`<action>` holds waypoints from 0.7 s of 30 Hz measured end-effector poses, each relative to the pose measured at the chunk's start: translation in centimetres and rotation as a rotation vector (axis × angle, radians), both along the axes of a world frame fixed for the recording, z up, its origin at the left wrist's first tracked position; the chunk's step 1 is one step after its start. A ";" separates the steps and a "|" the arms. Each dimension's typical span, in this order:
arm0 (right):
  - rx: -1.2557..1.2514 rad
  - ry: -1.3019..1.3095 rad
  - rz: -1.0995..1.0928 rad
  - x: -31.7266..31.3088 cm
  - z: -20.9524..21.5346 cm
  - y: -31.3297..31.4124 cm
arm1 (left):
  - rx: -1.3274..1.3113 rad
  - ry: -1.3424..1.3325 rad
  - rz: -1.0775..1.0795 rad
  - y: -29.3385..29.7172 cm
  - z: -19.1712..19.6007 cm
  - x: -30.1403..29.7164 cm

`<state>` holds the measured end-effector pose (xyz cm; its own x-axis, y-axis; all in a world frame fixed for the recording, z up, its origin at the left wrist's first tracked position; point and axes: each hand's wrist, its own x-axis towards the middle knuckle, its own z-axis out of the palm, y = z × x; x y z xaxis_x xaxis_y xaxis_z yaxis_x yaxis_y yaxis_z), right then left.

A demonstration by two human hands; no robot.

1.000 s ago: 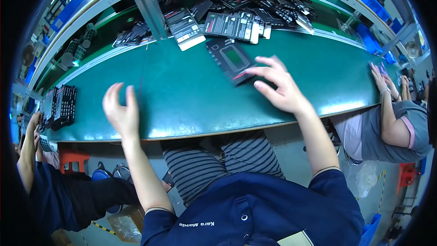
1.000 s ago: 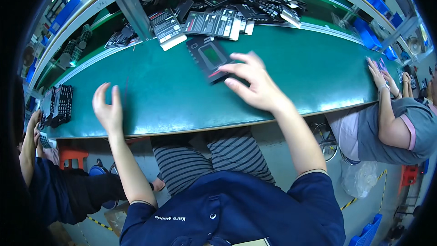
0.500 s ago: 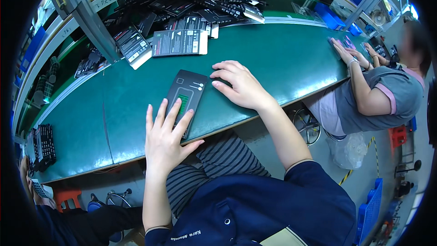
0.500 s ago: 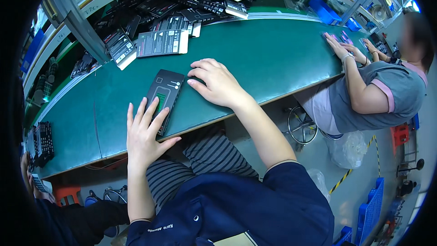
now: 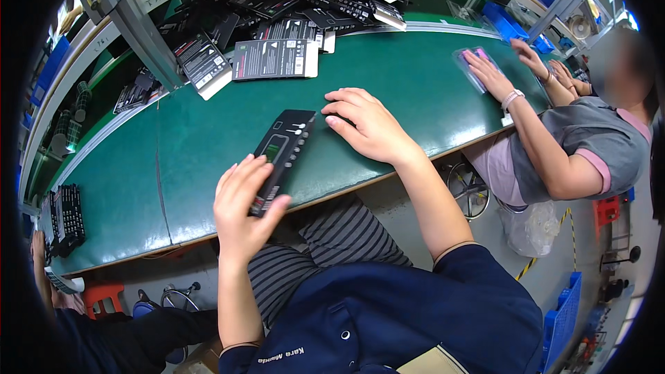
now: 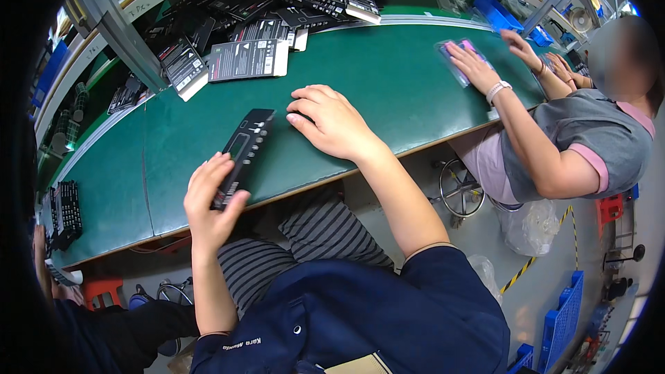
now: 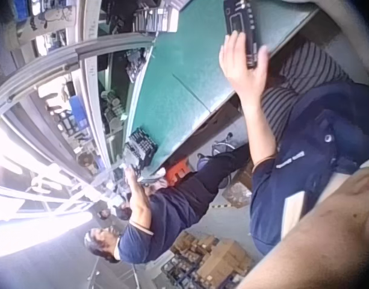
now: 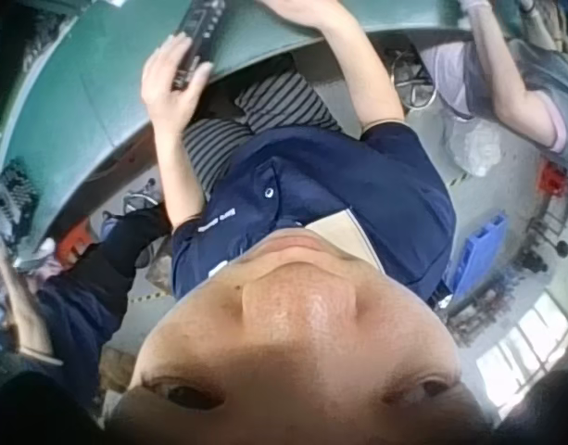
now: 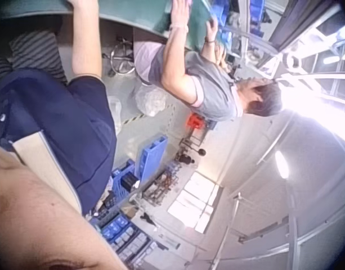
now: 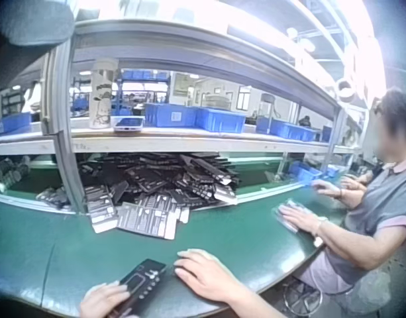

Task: The person sits at a green workbench in a factory setting, repeatedly picking up small black rectangular electronic components from a large cardboard box. They insert each component into a clear plastic sleeve, fold the sleeve closed, and place the packaged item onto a growing stack on the table.

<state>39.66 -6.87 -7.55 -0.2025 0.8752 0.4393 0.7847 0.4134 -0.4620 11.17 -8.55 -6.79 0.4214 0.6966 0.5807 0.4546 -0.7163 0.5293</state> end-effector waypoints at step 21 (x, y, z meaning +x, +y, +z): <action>0.068 0.086 -0.016 0.5 0.6 0.3 | 0.056 -0.206 0.347 0.2 -0.7 0.0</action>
<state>40.11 -6.56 -6.94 -0.1479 0.8455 0.5131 0.7499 0.4341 -0.4992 11.13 -8.31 -7.50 0.0375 0.7417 0.6697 0.5627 -0.5695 0.5992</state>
